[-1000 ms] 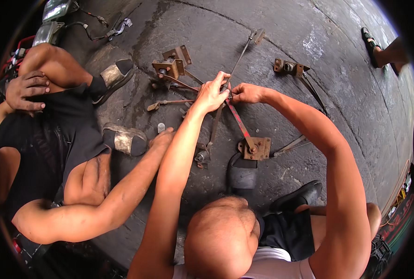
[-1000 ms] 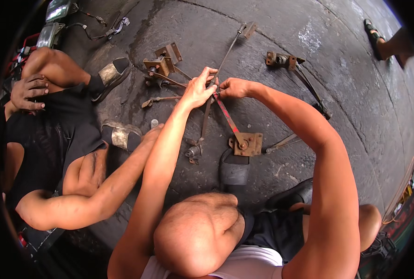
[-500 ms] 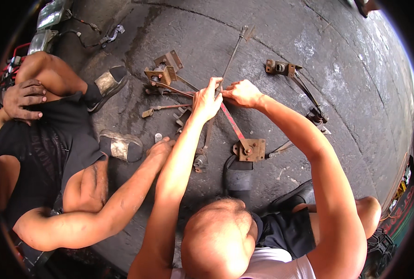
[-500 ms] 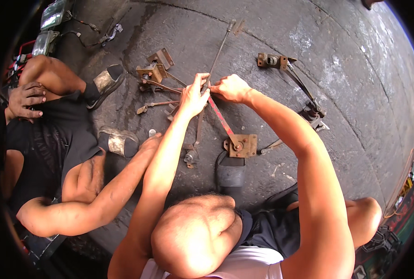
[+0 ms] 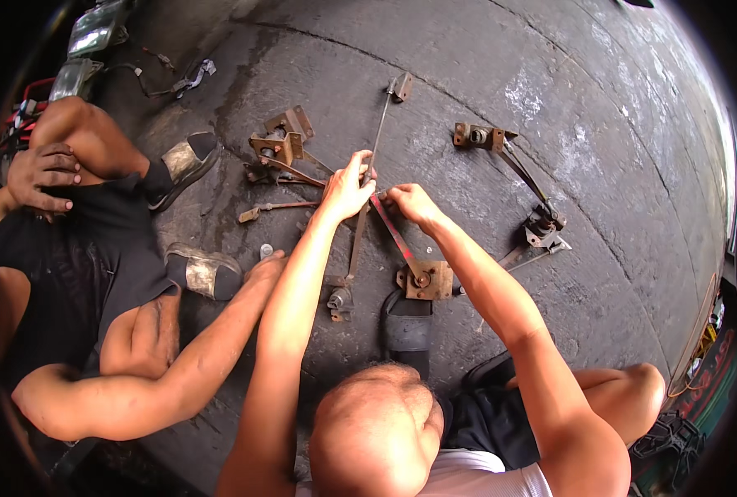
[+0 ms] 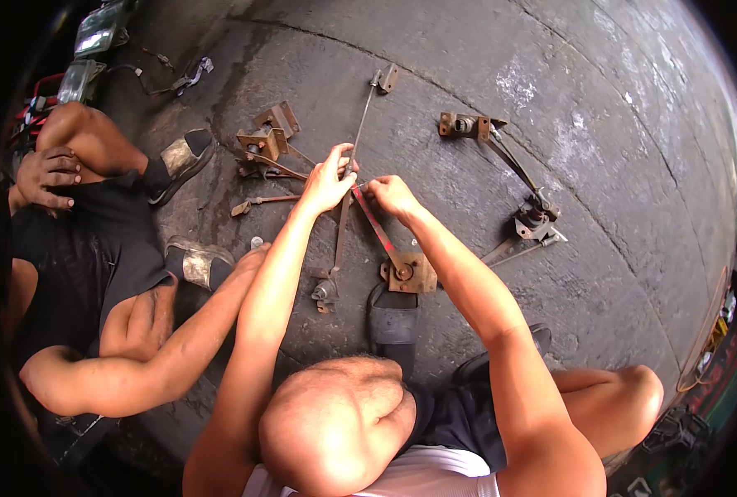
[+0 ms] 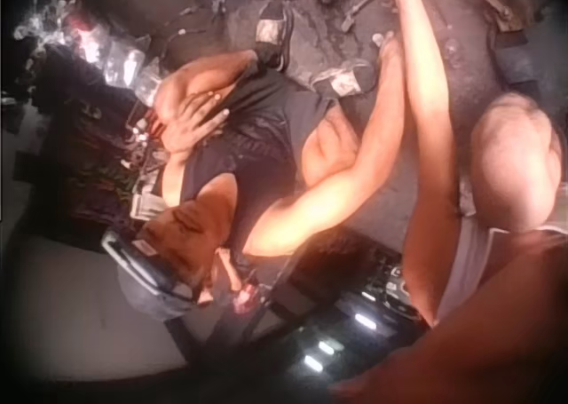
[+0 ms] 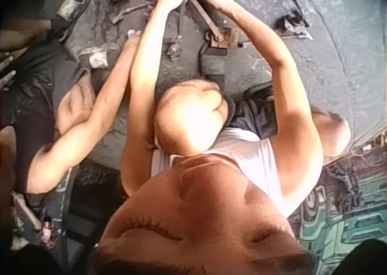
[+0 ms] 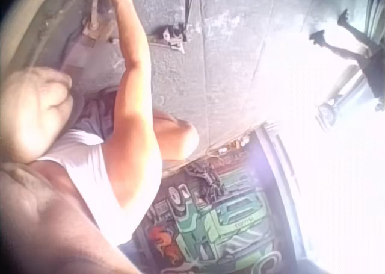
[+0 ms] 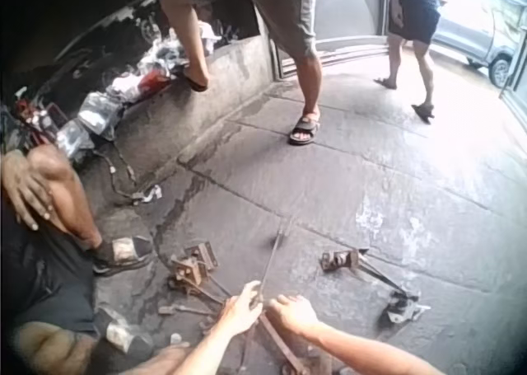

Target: The person manipulates several rusted mechanical linkage rods and plates on the ground, using pliers to pull or straighten a thin metal rod while several other people stand and sit nearby in a workshop environment.

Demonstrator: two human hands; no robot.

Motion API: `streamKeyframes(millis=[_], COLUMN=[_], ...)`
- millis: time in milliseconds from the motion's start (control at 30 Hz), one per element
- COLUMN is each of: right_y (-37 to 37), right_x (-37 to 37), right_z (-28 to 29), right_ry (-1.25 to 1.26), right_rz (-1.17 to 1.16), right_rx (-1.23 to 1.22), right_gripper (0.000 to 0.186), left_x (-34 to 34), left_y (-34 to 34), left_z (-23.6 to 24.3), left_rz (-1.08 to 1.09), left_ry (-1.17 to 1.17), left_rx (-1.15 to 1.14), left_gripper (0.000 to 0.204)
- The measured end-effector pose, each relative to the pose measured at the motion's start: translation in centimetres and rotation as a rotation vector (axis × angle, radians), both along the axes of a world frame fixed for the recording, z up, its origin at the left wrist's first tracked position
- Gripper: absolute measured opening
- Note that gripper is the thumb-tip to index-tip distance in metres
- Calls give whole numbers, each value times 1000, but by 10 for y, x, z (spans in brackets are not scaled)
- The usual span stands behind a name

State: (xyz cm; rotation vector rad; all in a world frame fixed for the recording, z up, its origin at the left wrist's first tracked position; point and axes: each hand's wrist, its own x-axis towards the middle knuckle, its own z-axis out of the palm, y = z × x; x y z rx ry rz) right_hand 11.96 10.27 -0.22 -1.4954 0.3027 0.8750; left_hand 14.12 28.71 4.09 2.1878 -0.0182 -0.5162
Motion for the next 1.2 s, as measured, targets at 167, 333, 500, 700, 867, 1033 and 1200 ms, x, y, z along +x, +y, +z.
streamKeyframes(millis=[167, 333, 500, 700, 867, 1033, 1200], right_y=[9, 18, 28, 29, 27, 23, 24], right_x=[21, 25, 18, 1, -11, -25, -20], right_z=[2, -29, -19, -15, -3, 2, 2], right_ry=[146, 41, -44, -397, -674, -863, -704], right_rz=[33, 85, -33, -112, -150, -215, -257], right_rx=[-201, -389, -499, -482, -424, -390, -413], right_gripper=[47, 40, 34, 30, 21, 14, 20], left_x=[-2, -2, -5, -11, -14, -13, -11], left_y=[-4, -8, -7, -12, -13, -15, -10], left_z=[-4, -9, -10, -11, -11, -8, -9], left_rz=[0, -6, -21, -37, -31, -27, -12], left_ry=[-84, -118, -138, -252, -374, -378, -374], left_rx=[72, 24, 97, 144, 193, 190, 179], left_gripper=[63, 54, 47, 45, 45, 44, 45])
